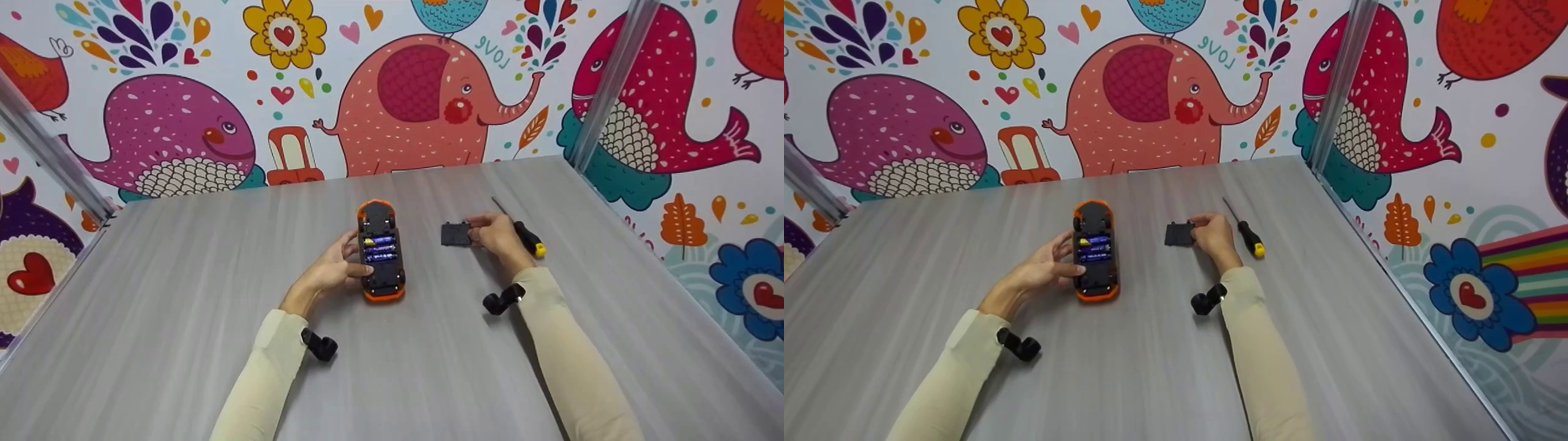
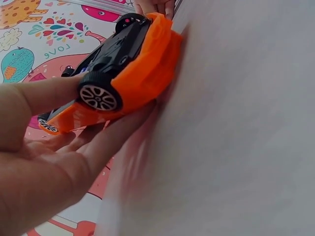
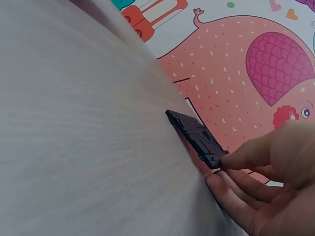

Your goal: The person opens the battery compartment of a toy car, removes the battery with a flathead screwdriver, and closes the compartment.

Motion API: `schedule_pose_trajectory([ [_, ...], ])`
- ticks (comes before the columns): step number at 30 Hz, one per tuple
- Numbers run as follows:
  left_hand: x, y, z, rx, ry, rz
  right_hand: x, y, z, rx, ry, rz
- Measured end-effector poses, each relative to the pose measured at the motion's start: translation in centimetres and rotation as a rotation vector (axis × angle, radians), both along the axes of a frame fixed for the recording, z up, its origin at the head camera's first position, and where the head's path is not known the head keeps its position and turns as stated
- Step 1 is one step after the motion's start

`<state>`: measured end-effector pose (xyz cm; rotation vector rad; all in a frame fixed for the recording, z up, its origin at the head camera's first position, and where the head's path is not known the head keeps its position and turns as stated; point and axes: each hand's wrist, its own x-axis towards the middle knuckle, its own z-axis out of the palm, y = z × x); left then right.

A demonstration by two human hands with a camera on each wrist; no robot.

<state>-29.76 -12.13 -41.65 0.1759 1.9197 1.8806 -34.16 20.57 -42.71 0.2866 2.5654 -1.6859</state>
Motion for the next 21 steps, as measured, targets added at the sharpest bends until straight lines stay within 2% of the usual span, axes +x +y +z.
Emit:
schedule_pose_trajectory([
  [10, 0.1, 0.0, 0.0, -0.009, 0.020, -0.003, 0.3, 0.1, 0.3, 0.002, 0.020, 0.007],
  [17, 0.0, 0.0, -0.2, -0.003, 0.012, 0.000, 0.7, 0.1, 1.6, -0.048, 0.009, -0.021],
  [21, 0.0, 0.0, -0.2, -0.025, 0.021, 0.005, 1.1, 0.0, 2.5, -0.038, 0.023, 0.013],
])
